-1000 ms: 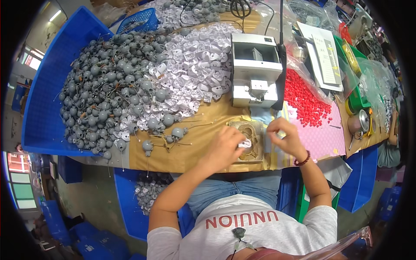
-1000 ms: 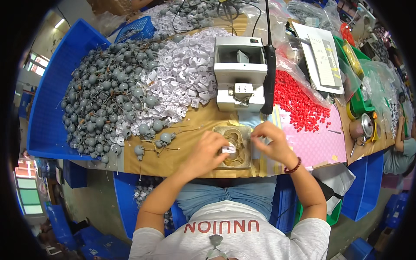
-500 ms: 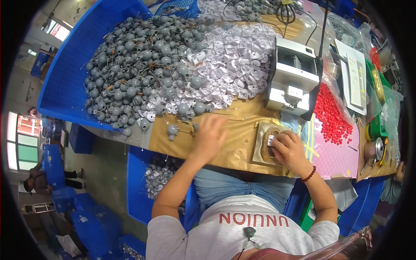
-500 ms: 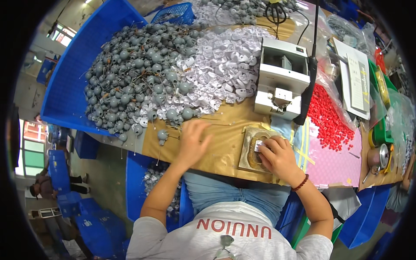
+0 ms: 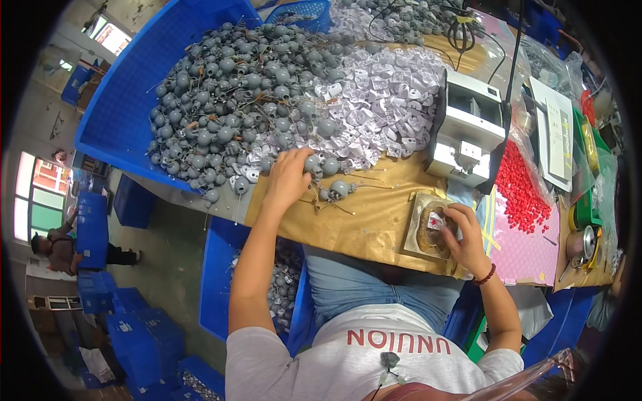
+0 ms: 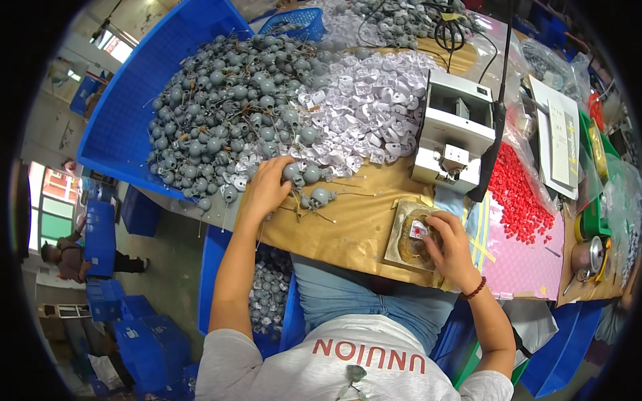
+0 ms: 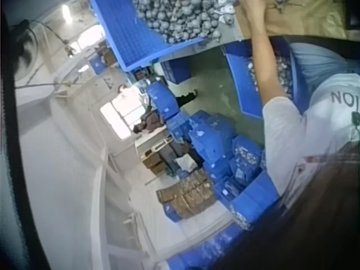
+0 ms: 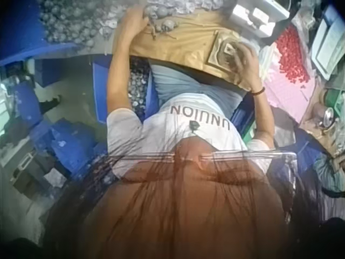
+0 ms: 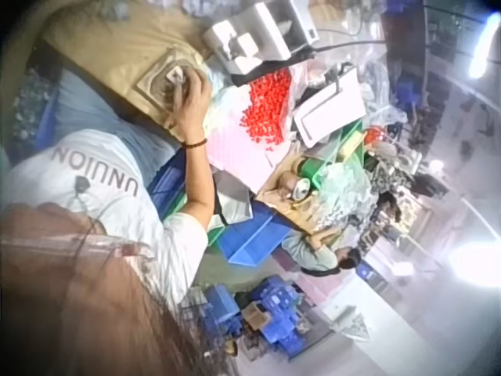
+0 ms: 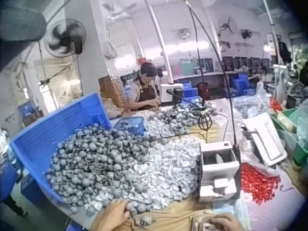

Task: Assembling small spherical toy components using a handheld pneumatic sealer and a workbench press.

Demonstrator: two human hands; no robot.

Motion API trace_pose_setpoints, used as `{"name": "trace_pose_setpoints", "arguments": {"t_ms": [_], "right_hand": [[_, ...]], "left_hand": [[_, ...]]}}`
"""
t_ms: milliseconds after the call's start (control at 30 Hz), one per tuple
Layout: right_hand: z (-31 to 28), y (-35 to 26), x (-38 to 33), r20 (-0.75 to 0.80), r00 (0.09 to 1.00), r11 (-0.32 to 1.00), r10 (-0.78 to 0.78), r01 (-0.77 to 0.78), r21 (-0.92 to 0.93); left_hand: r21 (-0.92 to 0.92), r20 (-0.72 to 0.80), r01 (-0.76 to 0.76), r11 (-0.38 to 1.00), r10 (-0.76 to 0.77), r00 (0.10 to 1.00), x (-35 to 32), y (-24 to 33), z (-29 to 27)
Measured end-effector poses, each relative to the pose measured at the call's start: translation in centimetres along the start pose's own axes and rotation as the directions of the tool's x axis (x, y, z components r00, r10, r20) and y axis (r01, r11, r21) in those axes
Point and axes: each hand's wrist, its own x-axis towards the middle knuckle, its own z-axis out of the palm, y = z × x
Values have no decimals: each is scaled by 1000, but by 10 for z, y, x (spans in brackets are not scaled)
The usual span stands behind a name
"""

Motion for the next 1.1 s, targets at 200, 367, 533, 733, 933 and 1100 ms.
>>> {"name": "trace_pose_setpoints", "arguments": {"t_ms": [200,367,533,733,933,1100], "right_hand": [[-11,1,0,-75,995,991,62,-52,125],[-14,-18,19,-81,996,988,-30,42,152],[-11,-30,35,-69,994,988,-87,95,122],[-8,-28,32,-20,999,987,-27,30,159],[-6,-22,35,-63,996,990,-60,68,127],[-5,-25,31,5,1000,981,3,-4,194]], "left_hand": [[-599,-76,117,792,-202,976,-9,55,-46],[-478,-364,-381,792,216,906,-6,103,-47],[-508,-413,-478,717,285,865,19,135,-16],[-434,-132,-191,881,148,980,42,110,17],[-435,-655,-616,657,238,717,71,151,-24],[-420,-242,-380,824,302,922,65,110,-1]]}}
